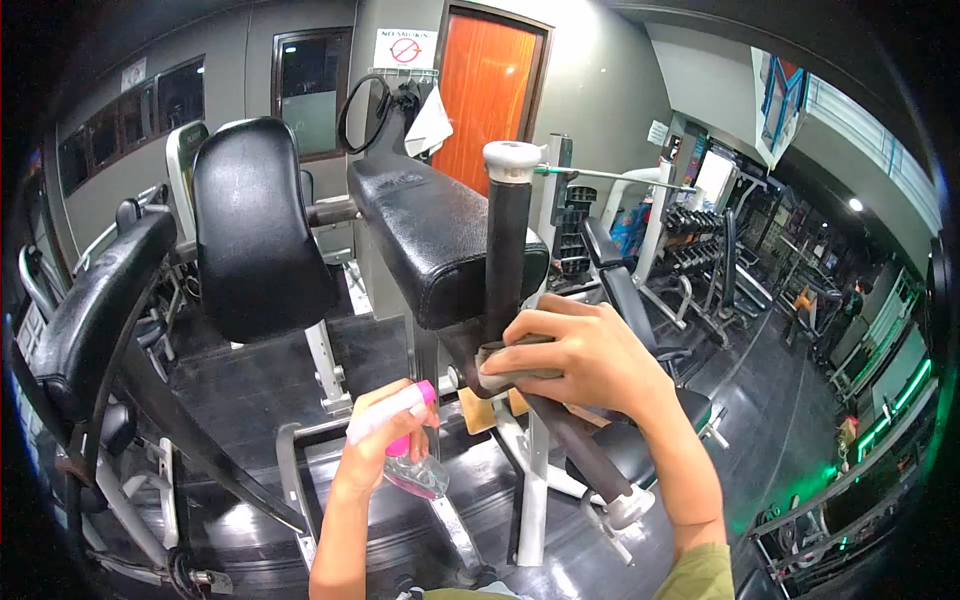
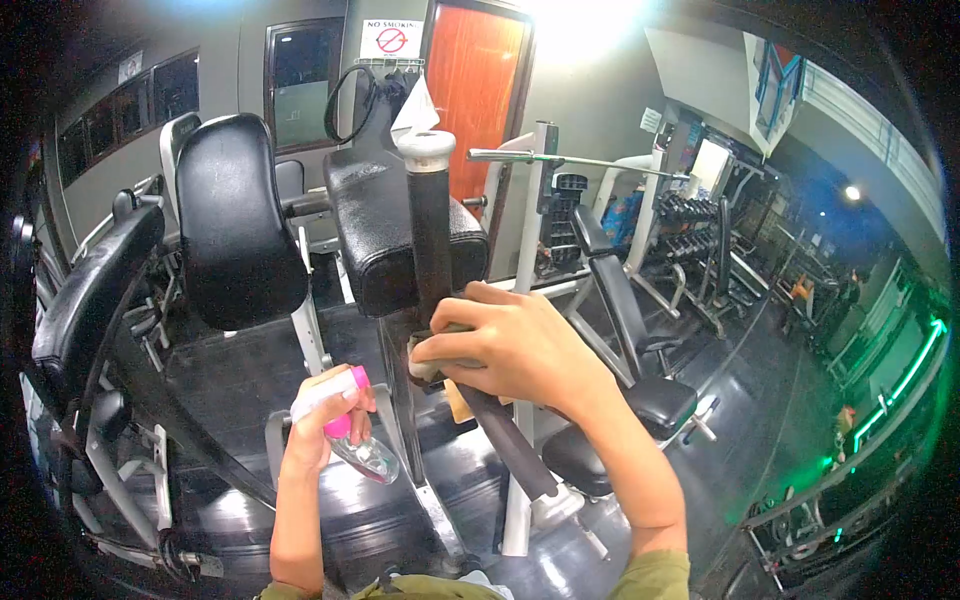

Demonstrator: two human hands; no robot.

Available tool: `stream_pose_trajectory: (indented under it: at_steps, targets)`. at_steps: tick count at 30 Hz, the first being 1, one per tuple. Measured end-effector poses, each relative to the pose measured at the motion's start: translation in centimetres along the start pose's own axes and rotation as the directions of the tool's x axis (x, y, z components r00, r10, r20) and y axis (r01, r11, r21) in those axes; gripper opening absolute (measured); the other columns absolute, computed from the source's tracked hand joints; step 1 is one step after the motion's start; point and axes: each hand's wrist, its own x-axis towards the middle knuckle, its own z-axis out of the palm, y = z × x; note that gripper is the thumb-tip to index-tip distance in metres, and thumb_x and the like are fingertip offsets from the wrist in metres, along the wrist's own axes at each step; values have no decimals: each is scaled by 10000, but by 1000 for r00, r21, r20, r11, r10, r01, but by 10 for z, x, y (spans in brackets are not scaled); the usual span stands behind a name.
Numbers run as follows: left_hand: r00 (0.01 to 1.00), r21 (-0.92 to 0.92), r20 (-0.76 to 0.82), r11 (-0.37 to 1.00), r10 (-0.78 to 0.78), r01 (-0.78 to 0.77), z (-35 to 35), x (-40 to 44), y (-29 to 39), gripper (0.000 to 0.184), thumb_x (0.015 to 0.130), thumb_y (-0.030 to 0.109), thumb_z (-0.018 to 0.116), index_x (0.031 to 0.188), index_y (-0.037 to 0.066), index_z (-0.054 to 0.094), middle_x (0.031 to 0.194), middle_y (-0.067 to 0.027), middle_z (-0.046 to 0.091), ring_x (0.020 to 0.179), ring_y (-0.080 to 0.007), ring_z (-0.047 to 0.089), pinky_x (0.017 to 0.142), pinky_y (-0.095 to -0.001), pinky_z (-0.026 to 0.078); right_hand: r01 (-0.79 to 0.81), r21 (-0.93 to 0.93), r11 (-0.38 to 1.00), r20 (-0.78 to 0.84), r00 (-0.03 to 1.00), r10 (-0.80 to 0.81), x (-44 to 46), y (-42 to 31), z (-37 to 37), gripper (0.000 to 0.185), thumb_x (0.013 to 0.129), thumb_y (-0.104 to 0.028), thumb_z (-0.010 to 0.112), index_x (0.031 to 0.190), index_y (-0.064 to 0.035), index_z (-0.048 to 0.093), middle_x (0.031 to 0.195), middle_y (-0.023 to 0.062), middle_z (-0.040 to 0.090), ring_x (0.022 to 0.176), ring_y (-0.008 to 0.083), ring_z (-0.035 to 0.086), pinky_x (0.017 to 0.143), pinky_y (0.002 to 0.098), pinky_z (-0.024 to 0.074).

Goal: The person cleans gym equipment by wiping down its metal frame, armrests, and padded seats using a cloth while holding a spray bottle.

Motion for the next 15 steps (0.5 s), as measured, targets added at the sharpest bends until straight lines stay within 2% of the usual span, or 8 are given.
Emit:
stream_pose_trajectory:
  at_steps: [3, 4, 6, 7, 10, 12, 14, 15]
  targets:
    - [1000, -7, -19, 1000, 24, -24, -2, 4, 1, 275, 856, 245, 660, 849, -25, 607, 762, -106, 645, 485, -132, 559, 506, -266, 471, 208, -229, 951, 180, 969, -168, 11, -13, -5, 263, 723, -195, 714, 971, -273, 678, 915, -78, 570, 819, 135, 570, 554, 256, 547]
    - [999, 4, -32, 999, 37, -37, -1, 5, 1, 274, 861, 249, 656, 846, -20, 607, 752, -100, 645, 487, -129, 559, 501, -259, 465, 208, -232, 950, 188, 968, -166, 13, -16, -4, 263, 723, -195, 714, 971, -273, 678, 915, -78, 570, 819, 135, 570, 554, 256, 547]
    - [998, -8, -39, 999, 46, -47, 2, 7, 3, 273, 869, 251, 648, 855, -20, 613, 731, -91, 645, 489, -124, 559, 494, -248, 455, 366, -389, 845, 256, 924, -282, 16, -22, -2, 226, 748, -186, 685, 959, -252, 640, 896, -81, 530, 829, 134, 566, 524, 235, 544]
    - [998, -17, -40, 998, 52, -53, 3, 7, 4, 275, 868, 250, 649, 860, -22, 616, 728, -90, 645, 490, -122, 559, 493, -248, 455, 395, -380, 836, 276, 911, -305, 17, -22, 0, 209, 767, -176, 662, 958, -246, 614, 880, -71, 497, 840, 136, 564, 514, 243, 547]
    - [998, -33, -29, 998, 51, -52, 3, 4, 6, 284, 864, 256, 653, 871, -26, 623, 731, -88, 647, 492, -117, 559, 493, -246, 454, 409, -254, 876, 303, 894, -330, 29, -30, -14, 177, 764, -181, 663, 924, -233, 608, 847, -57, 489, 819, 135, 560, 509, 242, 543]
    - [999, -44, -20, 998, 42, -43, 1, 2, 6, 292, 860, 264, 657, 878, -26, 626, 737, -87, 649, 494, -115, 560, 493, -244, 453, 373, -258, 891, 279, 912, -302, 42, -36, -15, 183, 753, -166, 668, 926, -206, 623, 840, -48, 511, 816, 143, 576, 531, 259, 550]
    - [999, 0, -10, 999, 35, -35, -2, 1, 5, 304, 852, 279, 666, 880, -22, 629, 739, -84, 649, 495, -115, 560, 491, -243, 451, 220, -469, 855, 227, 966, -123, 56, -41, -9, 162, 740, -148, 672, 899, -154, 640, 832, -31, 545, 819, 156, 604, 566, 274, 550]
    - [999, -4, -11, 1000, 30, -30, -2, 0, 4, 304, 852, 279, 666, 880, -22, 629, 739, -84, 649, 495, -115, 560, 491, -243, 451, 190, -500, 845, 281, 958, -49, 60, -39, 0, 121, 732, -127, 669, 849, -113, 644, 849, -10, 580, 833, 183, 627, 596, 299, 547]
